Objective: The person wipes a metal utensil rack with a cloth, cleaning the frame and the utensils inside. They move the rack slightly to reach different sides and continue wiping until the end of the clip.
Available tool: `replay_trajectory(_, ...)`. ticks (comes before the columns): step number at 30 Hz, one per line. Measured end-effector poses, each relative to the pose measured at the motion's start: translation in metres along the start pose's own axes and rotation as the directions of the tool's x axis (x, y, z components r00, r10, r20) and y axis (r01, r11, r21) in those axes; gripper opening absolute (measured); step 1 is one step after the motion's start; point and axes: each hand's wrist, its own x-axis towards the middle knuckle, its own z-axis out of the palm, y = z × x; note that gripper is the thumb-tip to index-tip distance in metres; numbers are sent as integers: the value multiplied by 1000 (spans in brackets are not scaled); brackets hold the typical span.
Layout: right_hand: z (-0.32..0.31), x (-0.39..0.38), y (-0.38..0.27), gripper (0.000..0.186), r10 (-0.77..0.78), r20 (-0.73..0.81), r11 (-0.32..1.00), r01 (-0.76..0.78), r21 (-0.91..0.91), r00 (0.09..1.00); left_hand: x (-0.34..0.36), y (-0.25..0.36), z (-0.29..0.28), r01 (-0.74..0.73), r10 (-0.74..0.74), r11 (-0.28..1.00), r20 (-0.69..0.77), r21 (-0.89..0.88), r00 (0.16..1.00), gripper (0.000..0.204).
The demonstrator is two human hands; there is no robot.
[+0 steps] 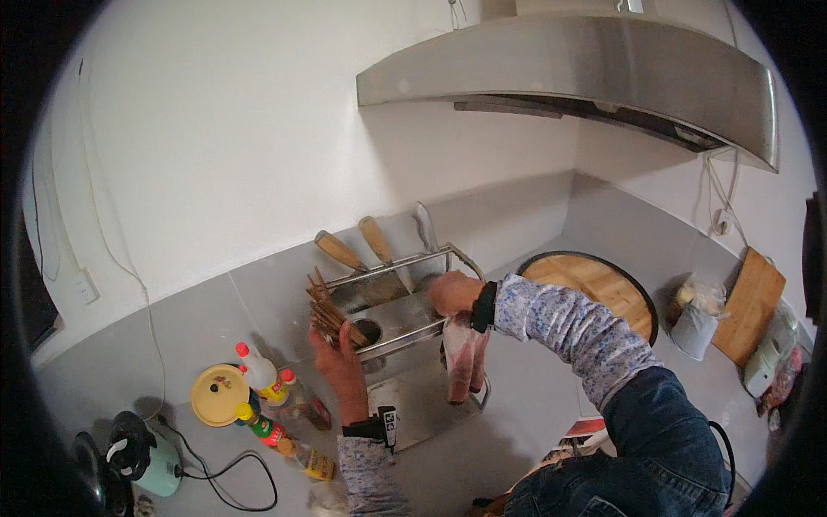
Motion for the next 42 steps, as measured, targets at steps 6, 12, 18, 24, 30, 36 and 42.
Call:
replay_trajectory(6,-1,6,-8,21,200,3,979,-200,-43,980,-1,7,1,15,-17,999,-35,-37,999,50)
replay_trajectory(12,-9,-3,-14,25,205,-117,977,-210,-28,972,-4,6,3,33,-39,992,-49,-124,998,51)
replay_trajectory(18,-9,-4,-19,23,138,-158,986,-121,115,978,-1,-3,9,-27,19,996,-102,-84,995,53)
replay_trajectory(24,-24,8,-46,22,-151,-292,877,264,401,944,-1,-4,9,96,-101,988,-37,-123,994,54)
replay_trajectory(30,-33,5,-107,18,10,-551,681,398,615,834,1,2,5,32,-33,987,-6,-157,999,56)
replay_trajectory(36,11,-59,-174,13,132,-887,638,647,417,441,1,-7,1,-38,38,998,-1,-47,999,59)
replay_trajectory(42,51,-108,-166,19,418,-345,93,338,937,841,0,-16,-13,100,-55,979,244,-176,968,69)
